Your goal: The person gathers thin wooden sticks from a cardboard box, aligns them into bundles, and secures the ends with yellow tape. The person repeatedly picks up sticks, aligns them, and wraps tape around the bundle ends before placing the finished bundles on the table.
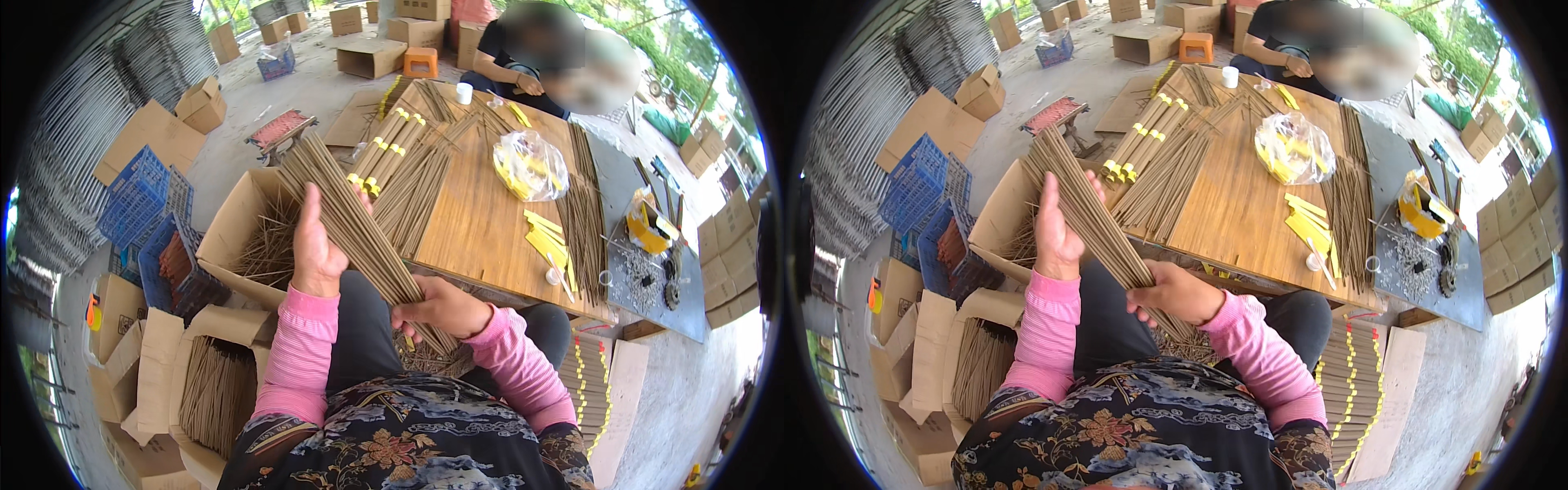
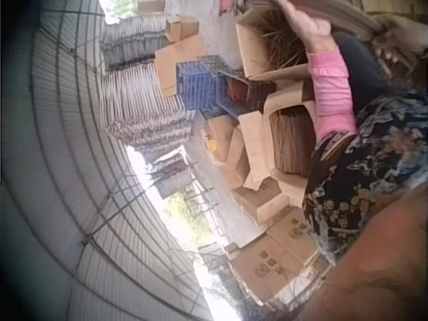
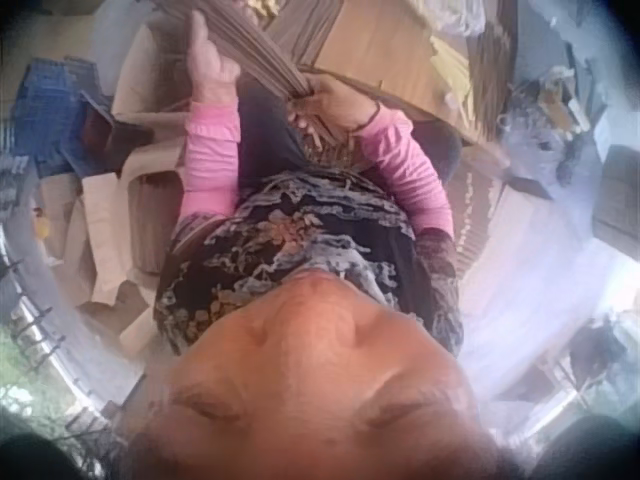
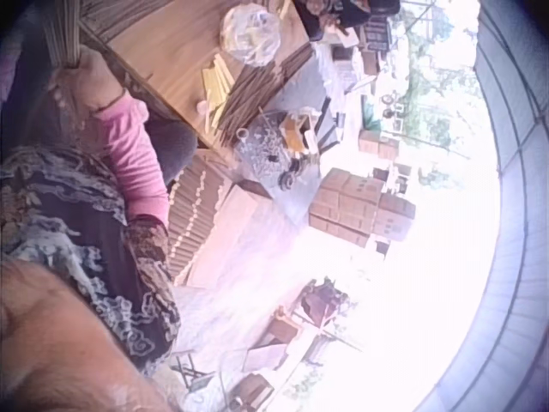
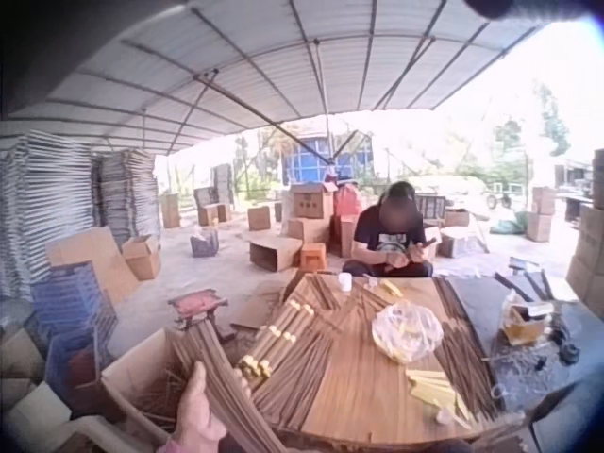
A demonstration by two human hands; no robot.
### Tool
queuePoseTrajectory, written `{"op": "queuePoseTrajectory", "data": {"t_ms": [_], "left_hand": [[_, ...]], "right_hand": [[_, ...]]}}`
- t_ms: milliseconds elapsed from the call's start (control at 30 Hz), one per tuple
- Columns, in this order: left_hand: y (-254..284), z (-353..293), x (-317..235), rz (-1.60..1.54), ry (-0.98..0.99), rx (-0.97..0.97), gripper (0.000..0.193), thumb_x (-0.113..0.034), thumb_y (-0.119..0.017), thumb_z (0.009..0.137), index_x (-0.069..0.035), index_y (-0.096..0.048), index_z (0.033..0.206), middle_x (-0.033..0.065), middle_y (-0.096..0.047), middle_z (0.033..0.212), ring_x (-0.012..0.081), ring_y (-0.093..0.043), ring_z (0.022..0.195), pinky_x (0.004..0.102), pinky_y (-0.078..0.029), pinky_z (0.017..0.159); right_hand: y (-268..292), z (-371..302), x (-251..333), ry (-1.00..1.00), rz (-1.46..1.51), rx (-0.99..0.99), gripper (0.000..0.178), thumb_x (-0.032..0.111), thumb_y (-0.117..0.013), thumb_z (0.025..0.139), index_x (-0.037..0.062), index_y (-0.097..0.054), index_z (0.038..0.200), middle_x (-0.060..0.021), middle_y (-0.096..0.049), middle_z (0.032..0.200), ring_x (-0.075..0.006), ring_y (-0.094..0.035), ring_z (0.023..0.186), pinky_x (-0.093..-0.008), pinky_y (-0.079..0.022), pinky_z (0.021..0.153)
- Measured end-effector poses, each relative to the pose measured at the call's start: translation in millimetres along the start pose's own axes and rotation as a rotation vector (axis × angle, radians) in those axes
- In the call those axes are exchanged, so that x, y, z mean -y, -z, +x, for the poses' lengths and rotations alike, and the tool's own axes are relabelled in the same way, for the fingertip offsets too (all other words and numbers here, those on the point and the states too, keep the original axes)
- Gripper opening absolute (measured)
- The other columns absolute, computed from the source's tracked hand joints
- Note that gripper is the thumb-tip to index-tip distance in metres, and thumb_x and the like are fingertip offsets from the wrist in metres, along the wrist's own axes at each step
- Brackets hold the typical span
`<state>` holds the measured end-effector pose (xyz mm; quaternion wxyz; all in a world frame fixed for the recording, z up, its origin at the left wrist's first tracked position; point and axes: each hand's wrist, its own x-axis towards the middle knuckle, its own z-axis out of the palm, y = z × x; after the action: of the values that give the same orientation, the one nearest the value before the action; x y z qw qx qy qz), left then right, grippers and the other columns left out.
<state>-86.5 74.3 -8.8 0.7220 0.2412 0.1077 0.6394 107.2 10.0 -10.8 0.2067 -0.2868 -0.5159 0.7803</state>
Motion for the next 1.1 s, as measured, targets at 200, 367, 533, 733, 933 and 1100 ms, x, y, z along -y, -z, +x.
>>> {"op": "queuePoseTrajectory", "data": {"t_ms": [200, 367, 533, 733, 933, 1100], "left_hand": [[61.9, -8.7, -19.6, -0.137, 0.022, -0.134, 0.072, -0.057, -0.029, 0.088, 0.007, -0.046, 0.116, 0.0213, -0.055, 0.109, 0.0320, -0.054, 0.099, 0.0432, -0.045, 0.088], [62.8, -24.0, -17.0, -0.092, -0.006, -0.047, 0.052, -0.043, -0.042, 0.089, 0.003, -0.048, 0.114, 0.0159, -0.057, 0.108, 0.0263, -0.056, 0.100, 0.0393, -0.047, 0.086], [46.0, -39.0, -10.9, 0.114, 0.055, -0.114, 0.028, -0.007, -0.050, 0.084, -0.002, -0.049, 0.112, 0.0085, -0.057, 0.106, 0.0195, -0.057, 0.097, 0.0355, -0.046, 0.088], [40.9, -51.3, -8.0, -0.030, 0.106, -0.037, 0.031, 0.003, -0.045, 0.079, -0.001, -0.050, 0.109, 0.0099, -0.057, 0.104, 0.0203, -0.058, 0.095, 0.0346, -0.050, 0.083], [22.3, -51.7, -4.0, 0.073, 0.137, -0.091, 0.031, 0.000, -0.043, 0.082, 0.002, -0.049, 0.112, 0.0141, -0.059, 0.101, 0.0234, -0.059, 0.092, 0.0362, -0.050, 0.083], [43.1, -52.5, -6.1, -0.074, 0.156, -0.113, 0.031, 0.002, -0.042, 0.080, 0.003, -0.050, 0.110, 0.0146, -0.058, 0.103, 0.0232, -0.058, 0.095, 0.0353, -0.047, 0.087]], "right_hand": [[-9.2, 48.7, 3.7, -0.094, -0.009, -0.015, 0.014, 0.006, -0.052, 0.084, -0.0021, -0.046, 0.094, -0.0090, -0.058, 0.073, -0.0133, -0.055, 0.057, -0.0252, -0.047, 0.048], [-11.0, 41.4, -12.6, -0.151, 0.063, 0.019, 0.021, 0.005, -0.052, 0.085, -0.0009, -0.047, 0.104, -0.0084, -0.057, 0.075, -0.0132, -0.055, 0.060, -0.0248, -0.047, 0.050], [-9.4, 29.7, -9.2, -0.109, 0.215, 0.031, 0.020, 0.007, -0.051, 0.086, -0.0004, -0.047, 0.104, -0.0094, -0.058, 0.077, -0.0157, -0.058, 0.063, -0.0275, -0.049, 0.054], [-5.9, 26.5, -17.7, -0.099, 0.272, 0.071, 0.022, 0.009, -0.051, 0.087, 0.0004, -0.047, 0.107, -0.0128, -0.060, 0.084, -0.0193, -0.060, 0.067, -0.0310, -0.051, 0.059], [-12.6, 20.5, -20.5, -0.097, 0.296, 0.094, 0.027, 0.013, -0.049, 0.089, -0.0021, -0.044, 0.111, -0.0169, -0.060, 0.091, -0.0231, -0.062, 0.076, -0.0337, -0.052, 0.068], [-15.7, 15.0, -16.2, -0.097, 0.365, 0.150, 0.033, 0.017, -0.040, 0.092, -0.0043, -0.039, 0.117, -0.0215, -0.055, 0.104, -0.0278, -0.059, 0.092, -0.0389, -0.050, 0.079]]}}
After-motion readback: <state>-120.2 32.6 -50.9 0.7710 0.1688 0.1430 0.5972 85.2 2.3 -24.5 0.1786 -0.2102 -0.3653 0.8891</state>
